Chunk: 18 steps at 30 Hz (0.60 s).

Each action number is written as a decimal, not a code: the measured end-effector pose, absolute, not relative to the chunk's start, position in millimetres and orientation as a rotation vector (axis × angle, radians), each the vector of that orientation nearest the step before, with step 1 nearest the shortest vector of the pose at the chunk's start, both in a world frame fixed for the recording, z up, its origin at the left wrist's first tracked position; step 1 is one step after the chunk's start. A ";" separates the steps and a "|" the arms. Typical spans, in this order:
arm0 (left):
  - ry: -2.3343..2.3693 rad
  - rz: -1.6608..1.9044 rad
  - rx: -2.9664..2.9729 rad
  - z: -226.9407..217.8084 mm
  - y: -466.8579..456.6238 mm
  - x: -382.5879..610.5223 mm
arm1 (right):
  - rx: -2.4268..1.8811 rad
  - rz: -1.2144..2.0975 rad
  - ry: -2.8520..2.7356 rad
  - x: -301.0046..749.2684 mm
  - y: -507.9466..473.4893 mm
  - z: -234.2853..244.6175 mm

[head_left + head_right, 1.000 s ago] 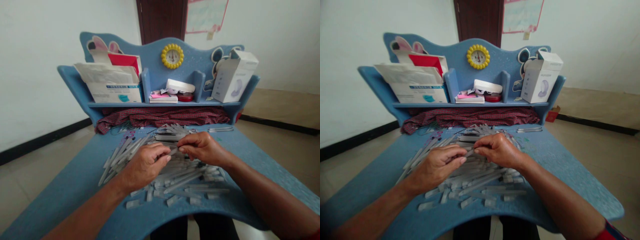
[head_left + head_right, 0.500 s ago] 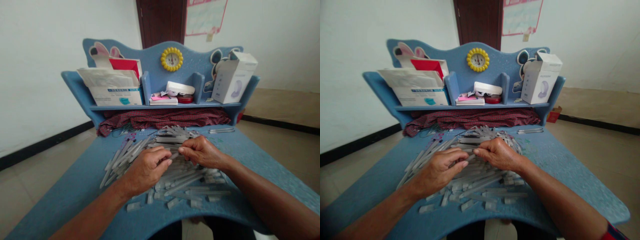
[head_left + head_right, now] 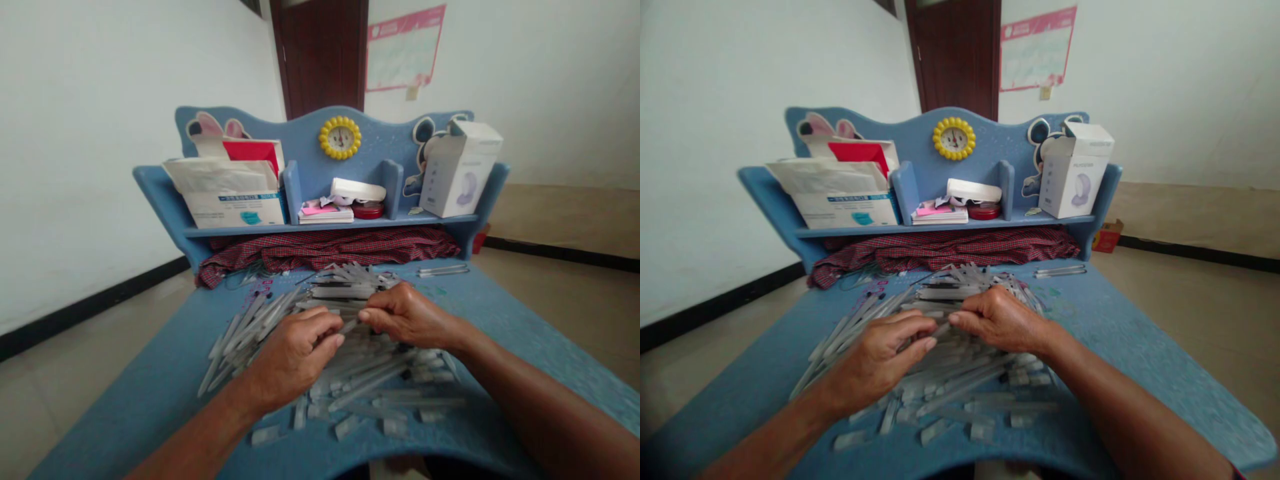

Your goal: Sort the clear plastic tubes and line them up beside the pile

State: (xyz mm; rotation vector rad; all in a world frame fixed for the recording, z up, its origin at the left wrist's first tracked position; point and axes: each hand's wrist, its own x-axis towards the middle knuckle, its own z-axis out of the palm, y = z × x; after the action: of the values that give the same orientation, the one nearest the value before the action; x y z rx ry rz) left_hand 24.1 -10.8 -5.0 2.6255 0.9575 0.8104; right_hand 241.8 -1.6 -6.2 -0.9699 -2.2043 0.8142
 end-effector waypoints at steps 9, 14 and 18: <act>0.948 0.824 2.661 -5.9 -10.8 23.4 | -0.985 0.821 -2.171 240.4 -1.4 -9.3; 0.971 0.838 2.662 -7.1 -11.0 22.0 | -0.967 0.874 -2.102 240.1 -2.1 -8.1; 0.970 0.842 2.694 -8.9 -11.9 20.4 | -0.968 0.847 -2.136 236.5 -3.4 -7.6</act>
State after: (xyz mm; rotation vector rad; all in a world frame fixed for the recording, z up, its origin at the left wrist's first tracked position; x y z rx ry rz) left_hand 20.4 -11.9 -8.9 2.6936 0.9698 0.8418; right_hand 236.5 -3.4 -7.6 -0.9682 -2.1356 0.8466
